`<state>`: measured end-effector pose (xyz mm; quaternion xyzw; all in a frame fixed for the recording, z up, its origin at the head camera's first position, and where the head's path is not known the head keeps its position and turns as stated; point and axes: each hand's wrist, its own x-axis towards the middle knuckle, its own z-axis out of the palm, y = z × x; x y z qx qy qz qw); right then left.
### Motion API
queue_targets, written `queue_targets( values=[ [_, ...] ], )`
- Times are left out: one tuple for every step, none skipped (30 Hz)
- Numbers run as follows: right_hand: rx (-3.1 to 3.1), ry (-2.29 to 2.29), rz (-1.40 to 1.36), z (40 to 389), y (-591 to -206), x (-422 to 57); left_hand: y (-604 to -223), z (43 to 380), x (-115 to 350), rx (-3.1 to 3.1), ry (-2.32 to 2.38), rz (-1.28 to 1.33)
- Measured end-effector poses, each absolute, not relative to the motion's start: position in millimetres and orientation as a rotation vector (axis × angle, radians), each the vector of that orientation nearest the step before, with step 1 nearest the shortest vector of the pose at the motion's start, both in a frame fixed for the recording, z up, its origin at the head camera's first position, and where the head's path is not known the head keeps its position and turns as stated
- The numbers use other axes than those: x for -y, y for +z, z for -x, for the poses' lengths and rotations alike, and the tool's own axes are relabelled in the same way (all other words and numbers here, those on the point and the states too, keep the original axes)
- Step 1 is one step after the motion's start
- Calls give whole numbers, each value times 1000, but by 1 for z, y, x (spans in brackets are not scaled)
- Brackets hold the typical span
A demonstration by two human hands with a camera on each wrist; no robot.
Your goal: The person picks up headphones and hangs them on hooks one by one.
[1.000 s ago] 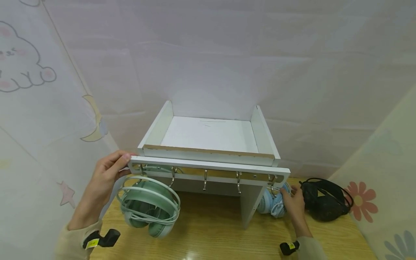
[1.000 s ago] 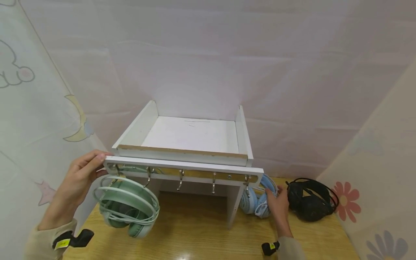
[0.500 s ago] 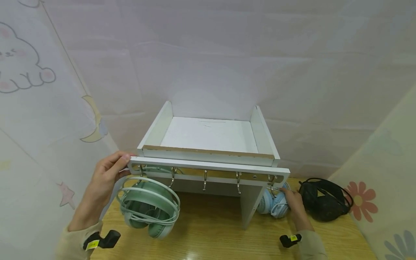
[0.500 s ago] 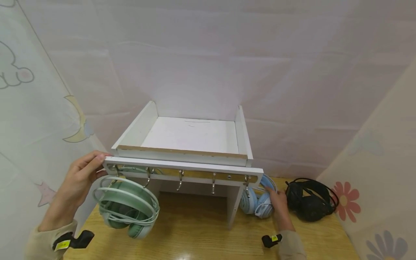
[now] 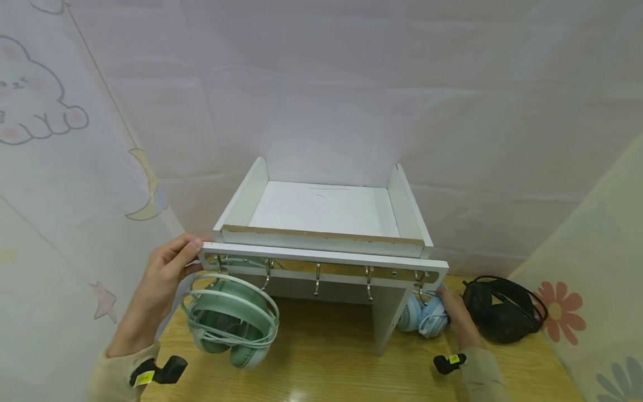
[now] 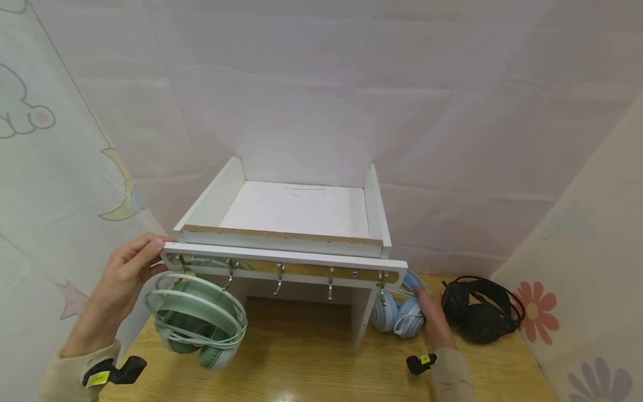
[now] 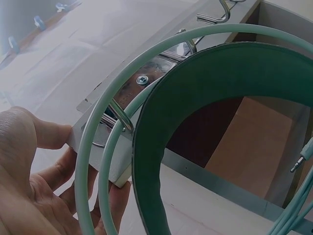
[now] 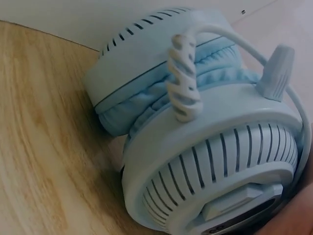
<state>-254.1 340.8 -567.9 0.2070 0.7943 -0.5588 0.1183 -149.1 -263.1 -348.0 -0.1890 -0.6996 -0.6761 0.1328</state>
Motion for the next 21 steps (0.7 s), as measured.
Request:
queue_targets(
  values=[
    [-2322,-1632,-608,255,-568,-341,-348,149,263,2032,-1961,550],
    [-2321,-1633,-609,256,-569,-341,-348,149,263,2032,-1961,552],
    [-2321,-1634,-614,256,-570,-341,-349,149,264,2030,-1965,552],
    [-2316,-1640,-618,257,-570,-341,-349,149,264,2027,-1968,553],
    [-2309,-1652,-624,258,-571,-341,-349,149,264,2024,-1970,553],
    [-2302,-1662,-635,259,-572,-341,-349,148,265,2022,-1970,554],
    [-2295,-1673,-637,259,-572,-341,-349,148,265,2019,-1971,554],
    [-2289,-1686,-636,260,-573,-341,-349,148,265,2017,-1971,554],
    [-2287,-1693,-642,261,-573,-341,-349,148,265,2016,-1972,551],
    [-2291,-1699,-643,262,-573,-341,-349,148,265,2017,-1971,551],
    [-2300,-1701,-647,262,-574,-341,-349,148,265,2019,-1970,551],
    [-2308,-1705,-656,262,-574,-342,-349,149,265,2021,-1969,550],
    [-2311,-1705,-662,261,-575,-343,-349,149,265,2022,-1971,551],
    [-2316,-1704,-667,260,-575,-343,-348,149,264,2023,-1972,552],
    [-2318,-1708,-668,259,-576,-343,-348,149,264,2023,-1974,552],
    [-2319,-1714,-673,258,-577,-343,-348,150,264,2024,-1972,554],
    [-2318,-1720,-681,257,-578,-343,-348,150,264,2025,-1972,555],
    [-2314,-1728,-692,256,-578,-343,-349,150,264,2026,-1972,556],
    [-2318,-1728,-694,255,-578,-343,-349,150,264,2026,-1972,557],
    [-2324,-1730,-695,254,-578,-342,-349,150,264,2027,-1972,556],
    [-2326,-1735,-699,253,-579,-342,-349,150,264,2027,-1971,556]
  ],
)
